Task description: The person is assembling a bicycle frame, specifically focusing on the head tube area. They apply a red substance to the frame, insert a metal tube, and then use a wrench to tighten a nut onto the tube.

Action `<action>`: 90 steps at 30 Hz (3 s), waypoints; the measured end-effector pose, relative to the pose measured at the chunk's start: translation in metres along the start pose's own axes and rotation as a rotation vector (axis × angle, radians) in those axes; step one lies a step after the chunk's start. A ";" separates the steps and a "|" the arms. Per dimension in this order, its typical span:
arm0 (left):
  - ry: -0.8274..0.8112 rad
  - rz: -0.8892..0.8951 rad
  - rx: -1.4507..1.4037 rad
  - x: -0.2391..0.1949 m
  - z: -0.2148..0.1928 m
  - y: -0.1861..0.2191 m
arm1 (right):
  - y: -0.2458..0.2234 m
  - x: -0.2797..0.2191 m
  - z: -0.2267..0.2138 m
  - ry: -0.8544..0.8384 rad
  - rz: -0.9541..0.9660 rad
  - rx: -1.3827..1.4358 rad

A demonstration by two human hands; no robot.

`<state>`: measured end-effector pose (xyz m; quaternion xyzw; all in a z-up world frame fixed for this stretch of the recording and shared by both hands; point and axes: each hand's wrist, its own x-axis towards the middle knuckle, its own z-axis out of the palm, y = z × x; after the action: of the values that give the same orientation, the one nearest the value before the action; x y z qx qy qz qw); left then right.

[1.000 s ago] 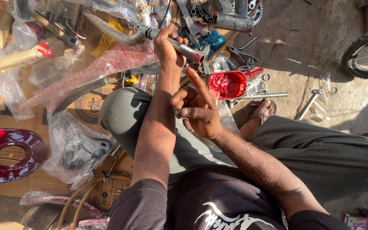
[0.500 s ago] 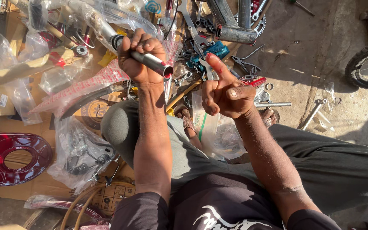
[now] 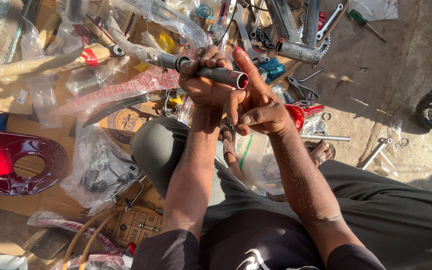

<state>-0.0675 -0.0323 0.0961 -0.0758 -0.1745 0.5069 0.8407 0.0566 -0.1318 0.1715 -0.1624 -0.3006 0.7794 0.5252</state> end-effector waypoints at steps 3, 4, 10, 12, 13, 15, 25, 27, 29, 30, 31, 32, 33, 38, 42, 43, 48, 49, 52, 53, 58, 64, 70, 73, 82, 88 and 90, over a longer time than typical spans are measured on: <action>0.084 -0.024 -0.080 -0.003 -0.016 0.003 | 0.012 0.011 0.007 0.096 -0.136 -0.038; 0.101 0.008 -0.031 -0.003 -0.023 0.006 | 0.020 0.015 0.012 0.145 -0.136 -0.045; 0.288 0.157 0.185 0.012 -0.061 0.017 | 0.057 0.002 0.040 0.400 -0.125 -0.312; 0.250 0.129 0.141 0.018 -0.067 0.008 | 0.066 -0.017 0.046 0.362 -0.234 -0.535; 0.257 0.106 0.154 0.018 -0.070 0.002 | 0.068 -0.016 0.040 0.464 -0.339 -0.333; 0.264 0.069 0.190 0.019 -0.070 -0.004 | 0.067 -0.002 0.022 0.639 -0.536 0.091; 0.264 0.031 0.268 0.027 -0.077 -0.003 | 0.045 0.009 0.045 0.460 -0.342 0.322; 0.258 -0.003 0.323 0.028 -0.078 0.003 | 0.052 0.002 0.058 0.414 -0.339 0.249; 0.283 0.007 0.327 0.027 -0.087 -0.002 | 0.053 0.002 0.052 0.474 -0.311 0.015; 0.301 0.013 0.331 0.024 -0.092 -0.003 | 0.056 -0.001 0.049 0.505 -0.294 -0.098; 0.299 0.023 0.348 0.023 -0.096 0.000 | 0.053 0.000 0.037 0.525 -0.244 -0.318; 0.291 0.029 0.365 0.028 -0.100 0.003 | 0.044 0.008 0.017 0.541 -0.195 -0.541; 0.284 0.036 0.381 0.031 -0.101 0.004 | 0.037 0.012 -0.002 0.553 -0.144 -0.764; 0.381 0.061 0.342 0.032 -0.072 -0.003 | 0.040 -0.030 -0.070 0.586 -0.392 -1.410; 0.177 -0.085 0.287 0.025 -0.035 -0.020 | 0.046 -0.054 -0.100 0.842 -0.181 -1.213; 0.190 -0.115 0.303 0.018 -0.028 -0.030 | 0.048 -0.051 -0.104 0.767 -0.241 -1.157; 0.304 -0.258 0.382 -0.016 -0.023 -0.096 | 0.084 -0.022 -0.096 0.632 -0.365 -0.646; 0.329 -0.295 0.396 -0.021 -0.025 -0.106 | 0.087 -0.018 -0.094 0.648 -0.386 -0.533; 0.382 -0.395 0.543 -0.032 -0.034 -0.120 | 0.101 -0.017 -0.088 0.693 -0.445 -0.259; 0.392 -0.430 0.611 -0.034 -0.035 -0.120 | 0.102 -0.018 -0.088 0.712 -0.463 -0.195; 0.009 -0.854 1.576 -0.049 -0.014 -0.102 | 0.094 -0.026 -0.099 0.762 -0.492 -0.063; -0.310 -0.364 2.732 0.014 0.016 0.007 | 0.081 -0.027 -0.119 0.831 -0.546 -0.081; -0.605 -0.222 2.535 0.040 0.011 0.010 | 0.031 -0.043 -0.102 0.635 -0.496 -0.919; -0.468 -0.507 2.449 0.048 0.017 0.003 | -0.009 -0.051 -0.092 0.491 -0.510 -0.874; -0.611 -0.106 2.790 0.087 0.066 0.039 | -0.060 -0.089 -0.182 1.197 -0.254 -0.605; -0.665 -0.022 3.057 0.096 0.062 0.119 | -0.018 -0.086 -0.225 1.335 -0.190 -0.356; -0.639 0.013 3.126 0.093 0.058 0.147 | -0.010 -0.079 -0.228 1.264 -0.193 -0.301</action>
<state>-0.1708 0.1164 0.1254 -0.9261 -0.3328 -0.1771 -0.0168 0.2247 -0.1333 -0.0021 -0.6332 -0.0531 0.4324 0.6397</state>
